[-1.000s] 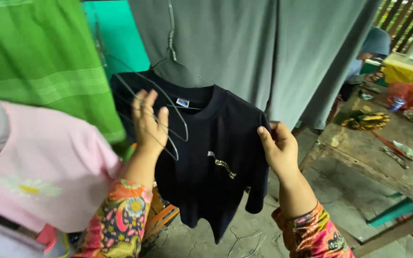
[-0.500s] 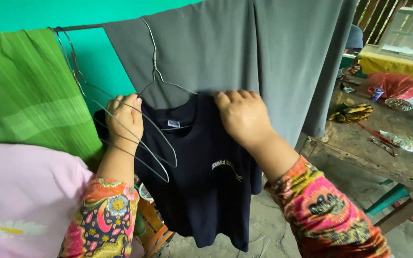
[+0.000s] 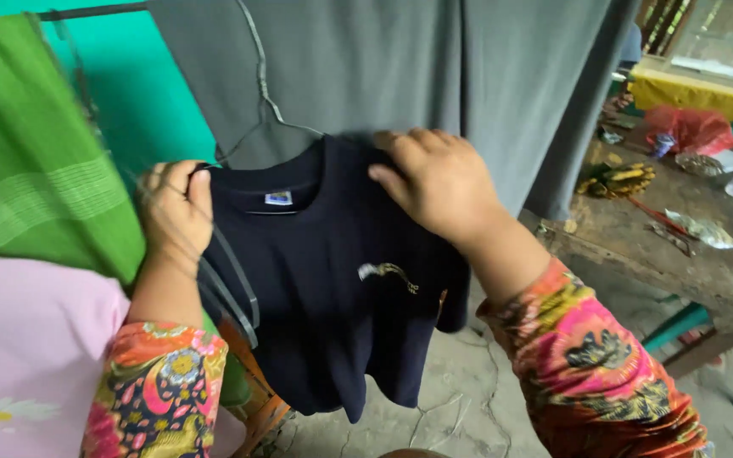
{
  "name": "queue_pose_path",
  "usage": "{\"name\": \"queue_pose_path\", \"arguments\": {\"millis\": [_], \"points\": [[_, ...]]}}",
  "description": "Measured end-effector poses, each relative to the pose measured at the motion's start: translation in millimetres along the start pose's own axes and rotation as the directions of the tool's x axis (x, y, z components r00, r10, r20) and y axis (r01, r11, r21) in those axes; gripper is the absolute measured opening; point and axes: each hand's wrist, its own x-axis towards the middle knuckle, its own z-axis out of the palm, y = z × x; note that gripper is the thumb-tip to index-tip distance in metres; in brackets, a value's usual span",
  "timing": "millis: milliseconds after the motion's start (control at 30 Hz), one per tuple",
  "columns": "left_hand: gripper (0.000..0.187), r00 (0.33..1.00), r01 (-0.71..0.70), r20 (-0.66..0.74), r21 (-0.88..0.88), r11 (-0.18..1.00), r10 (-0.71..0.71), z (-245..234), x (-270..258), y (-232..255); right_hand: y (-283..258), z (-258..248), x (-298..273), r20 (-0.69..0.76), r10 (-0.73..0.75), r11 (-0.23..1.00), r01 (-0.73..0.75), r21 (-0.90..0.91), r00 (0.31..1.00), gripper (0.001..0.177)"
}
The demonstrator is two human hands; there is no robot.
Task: Hang wet clothes onto wire hangers and place them on a clothesline to dry.
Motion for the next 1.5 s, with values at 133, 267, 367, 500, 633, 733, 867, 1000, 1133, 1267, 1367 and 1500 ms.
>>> {"name": "queue_pose_path", "arguments": {"millis": [133, 267, 367, 500, 633, 733, 867, 1000, 1133, 1267, 1367, 1500], "points": [[0.022, 0.994, 0.1, 0.05, -0.152, 0.983, -0.094, -9.6, -15.2, -7.4, 22.2, -10.0, -44.5, 0.201, 0.201, 0.787, -0.28, 0.55, 0.959, 0.06], [0.02, 0.993, 0.12, 0.036, -0.13, 0.984, -0.117, -13.5, -22.2, -14.6, 48.4, 25.4, -118.8, 0.682, 0.293, 0.115, -0.733, 0.67, 0.67, 0.057], [0.012, 0.97, 0.232, 0.089, -0.039, 0.972, -0.228, -15.8, -32.0, -23.8, 64.6, 37.7, -156.6, 0.523, 0.578, 0.387, -0.775, 0.5, 0.626, 0.031], [0.025, 0.937, 0.333, 0.121, -0.038, 0.942, -0.327, -13.2, -46.6, -12.4, 63.5, 43.4, -172.3, 0.454, 0.706, 0.308, -0.812, 0.495, 0.544, 0.02], [0.078, 0.829, 0.559, 0.116, -0.227, 0.798, -0.547, -13.9, -103.9, 30.2, 38.1, 58.7, -204.1, 0.576, 0.645, 0.141, -0.819, 0.557, 0.503, 0.04], [0.094, 0.616, 0.788, 0.237, -0.174, 0.591, -0.751, 11.7, -202.1, 43.5, -2.8, 89.6, -247.4, 0.628, 0.668, -0.032, -0.828, 0.559, 0.398, 0.075], [0.065, 0.003, 0.948, 0.519, -0.272, -0.162, -0.855, 34.3, -238.6, 75.3, -58.6, 120.0, -281.9, 0.775, 0.562, -0.344, -0.77, 0.537, 0.289, 0.087], [0.047, -0.152, 0.971, 0.545, -0.075, -0.229, -0.824, 46.1, -265.3, 57.0, -99.1, 109.4, -236.8, 0.889, 0.387, -0.357, -0.85, 0.388, 0.244, 0.093], [0.071, -0.283, 0.959, 0.32, 0.069, -0.276, -0.904, 53.2, -335.1, -14.4, -110.5, 111.3, -231.1, 0.826, 0.511, -0.085, -0.942, 0.323, 0.238, 0.068], [0.059, -0.059, 0.989, 0.212, -0.121, -0.086, -0.976, 17.3, -316.9, 0.5, -93.1, 128.7, -280.6, 0.714, 0.574, 0.131, -0.906, 0.402, 0.4, 0.051], [0.073, 0.01, 1.0, 0.531, 0.007, 0.016, -0.847, 1.1, -276.3, 46.8, -91.4, 134.9, -313.2, 0.632, 0.591, 0.276, -0.862, 0.425, 0.501, 0.04], [0.089, -0.155, 0.979, 0.708, 0.203, -0.011, -0.689, -6.2, -374.3, 82.6, -100.0, 114.9, -273.1, 0.898, 0.369, -0.145, -0.94, 0.31, 0.239, 0.062]]}}
